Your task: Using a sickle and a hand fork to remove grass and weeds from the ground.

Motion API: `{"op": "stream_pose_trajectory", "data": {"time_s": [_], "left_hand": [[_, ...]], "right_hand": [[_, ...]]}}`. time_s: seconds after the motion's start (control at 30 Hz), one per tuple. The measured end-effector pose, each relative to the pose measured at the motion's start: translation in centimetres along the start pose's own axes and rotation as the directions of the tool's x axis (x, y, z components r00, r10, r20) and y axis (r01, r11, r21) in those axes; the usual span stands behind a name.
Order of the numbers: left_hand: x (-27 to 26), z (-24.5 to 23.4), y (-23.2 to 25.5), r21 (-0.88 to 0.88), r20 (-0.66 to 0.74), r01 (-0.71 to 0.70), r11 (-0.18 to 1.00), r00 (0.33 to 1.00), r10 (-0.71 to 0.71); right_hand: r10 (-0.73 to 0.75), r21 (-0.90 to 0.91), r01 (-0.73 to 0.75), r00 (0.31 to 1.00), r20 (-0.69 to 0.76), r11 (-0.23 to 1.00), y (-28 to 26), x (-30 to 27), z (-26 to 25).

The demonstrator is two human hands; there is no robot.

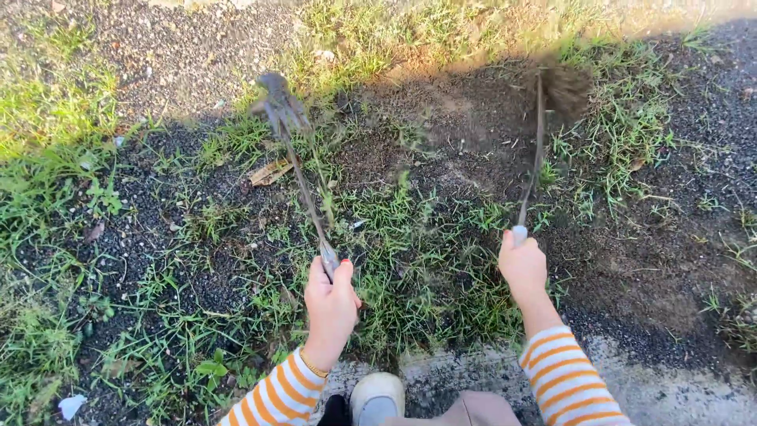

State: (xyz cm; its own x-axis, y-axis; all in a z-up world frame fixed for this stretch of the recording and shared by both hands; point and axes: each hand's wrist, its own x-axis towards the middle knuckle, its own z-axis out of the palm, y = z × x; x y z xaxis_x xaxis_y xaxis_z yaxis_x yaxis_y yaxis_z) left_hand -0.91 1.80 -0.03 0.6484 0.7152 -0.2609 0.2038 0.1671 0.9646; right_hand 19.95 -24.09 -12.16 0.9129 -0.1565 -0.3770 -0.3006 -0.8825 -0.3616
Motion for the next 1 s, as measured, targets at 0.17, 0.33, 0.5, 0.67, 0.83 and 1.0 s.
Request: {"op": "stream_pose_trajectory", "data": {"time_s": [0.17, 0.33, 0.5, 0.67, 0.83, 1.0], "left_hand": [[0.3, 0.7, -0.5, 0.004, 0.025, 0.038, 0.999, 0.999, -0.038], [0.2, 2.0, -0.8, 0.005, 0.045, 0.064, 0.998, 0.997, -0.064], [-0.7, 2.3, -0.1, 0.041, 0.064, 0.066, 0.997, 0.996, -0.069], [-0.7, 1.5, -0.7, 0.023, 0.024, 0.071, 0.997, 0.997, -0.072], [-0.7, 2.7, -0.6, 0.036, 0.066, 0.055, 0.998, 0.996, -0.057], [-1.1, 4.0, -0.5, 0.071, 0.117, 0.082, 0.994, 0.989, -0.090]], "right_hand": [[-0.156, -0.033, 0.158, 0.986, 0.066, 0.987, -2.0, -4.4, -1.2], [-0.543, -0.220, 0.550, 0.834, 0.099, 0.805, -2.3, -6.2, 2.4], [-0.393, -0.387, 0.485, 0.871, 0.296, 0.784, -3.1, -2.4, 3.2], [-0.136, -0.143, 0.156, 0.981, 0.139, 0.977, -1.5, 0.1, -1.8], [-0.076, 0.098, 0.083, 0.994, -0.076, 0.992, 3.8, 1.6, -3.1], [-0.220, -0.028, 0.223, 0.971, 0.088, 0.974, 2.8, -3.2, -3.0]]}}
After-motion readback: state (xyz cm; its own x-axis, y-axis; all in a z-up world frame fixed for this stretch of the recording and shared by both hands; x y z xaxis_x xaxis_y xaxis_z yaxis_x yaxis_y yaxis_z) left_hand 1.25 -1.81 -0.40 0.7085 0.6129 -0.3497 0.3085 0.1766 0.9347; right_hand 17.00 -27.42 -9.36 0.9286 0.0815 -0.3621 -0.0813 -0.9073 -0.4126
